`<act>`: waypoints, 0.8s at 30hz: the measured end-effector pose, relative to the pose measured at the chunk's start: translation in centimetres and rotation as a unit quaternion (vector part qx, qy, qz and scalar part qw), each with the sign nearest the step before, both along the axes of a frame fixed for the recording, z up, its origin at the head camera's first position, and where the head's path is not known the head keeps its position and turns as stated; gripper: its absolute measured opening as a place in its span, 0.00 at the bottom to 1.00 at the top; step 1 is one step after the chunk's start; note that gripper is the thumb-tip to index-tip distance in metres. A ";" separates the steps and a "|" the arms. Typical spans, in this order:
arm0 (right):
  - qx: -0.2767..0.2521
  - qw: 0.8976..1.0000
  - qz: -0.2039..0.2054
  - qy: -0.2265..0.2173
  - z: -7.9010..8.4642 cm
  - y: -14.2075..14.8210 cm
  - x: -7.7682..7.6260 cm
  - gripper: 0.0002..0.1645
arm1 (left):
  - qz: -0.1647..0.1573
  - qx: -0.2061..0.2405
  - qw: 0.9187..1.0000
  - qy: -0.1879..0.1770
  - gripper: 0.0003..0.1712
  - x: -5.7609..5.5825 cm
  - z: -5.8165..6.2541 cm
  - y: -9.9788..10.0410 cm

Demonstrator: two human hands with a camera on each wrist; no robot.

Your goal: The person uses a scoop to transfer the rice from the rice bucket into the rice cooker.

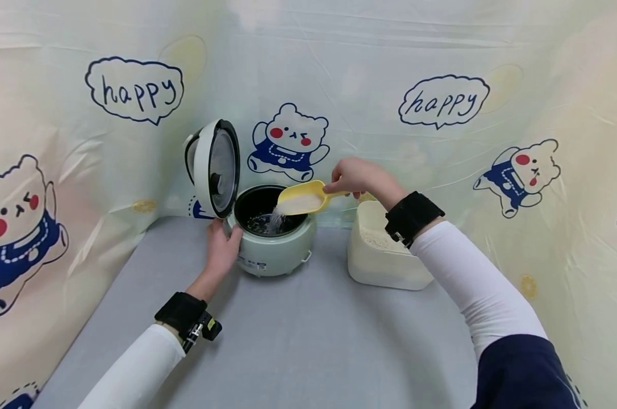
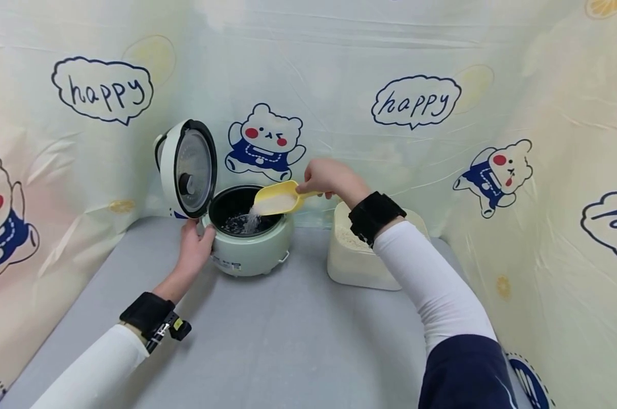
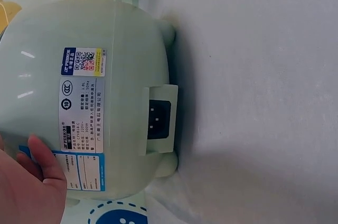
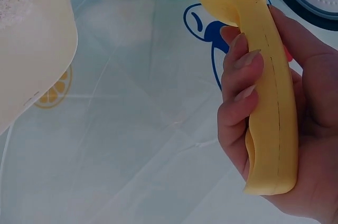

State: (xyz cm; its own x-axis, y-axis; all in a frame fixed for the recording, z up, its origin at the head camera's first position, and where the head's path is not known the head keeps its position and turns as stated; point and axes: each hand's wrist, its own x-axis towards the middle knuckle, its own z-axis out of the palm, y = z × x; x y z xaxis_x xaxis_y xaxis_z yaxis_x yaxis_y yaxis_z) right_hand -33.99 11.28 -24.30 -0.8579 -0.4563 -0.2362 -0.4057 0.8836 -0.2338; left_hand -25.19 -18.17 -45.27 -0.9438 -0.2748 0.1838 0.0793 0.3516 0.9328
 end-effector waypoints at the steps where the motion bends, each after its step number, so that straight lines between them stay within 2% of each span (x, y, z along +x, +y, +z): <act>1: 0.002 1.000 0.000 0.003 0.0 -0.1 0.0 0.19 | 0.001 0.001 1.000 0.000 0.32 0.0 0.0 0.0; 13: 0.013 0.999 -0.009 0.042 -0.1 -0.7 0.5 0.19 | 0.004 0.001 1.000 -0.007 0.32 0.0 -0.1 0.0; 24: 0.038 0.993 0.003 0.111 -0.6 -1.1 0.7 0.20 | -0.003 -0.005 1.000 -0.011 0.32 -0.1 -0.1 0.1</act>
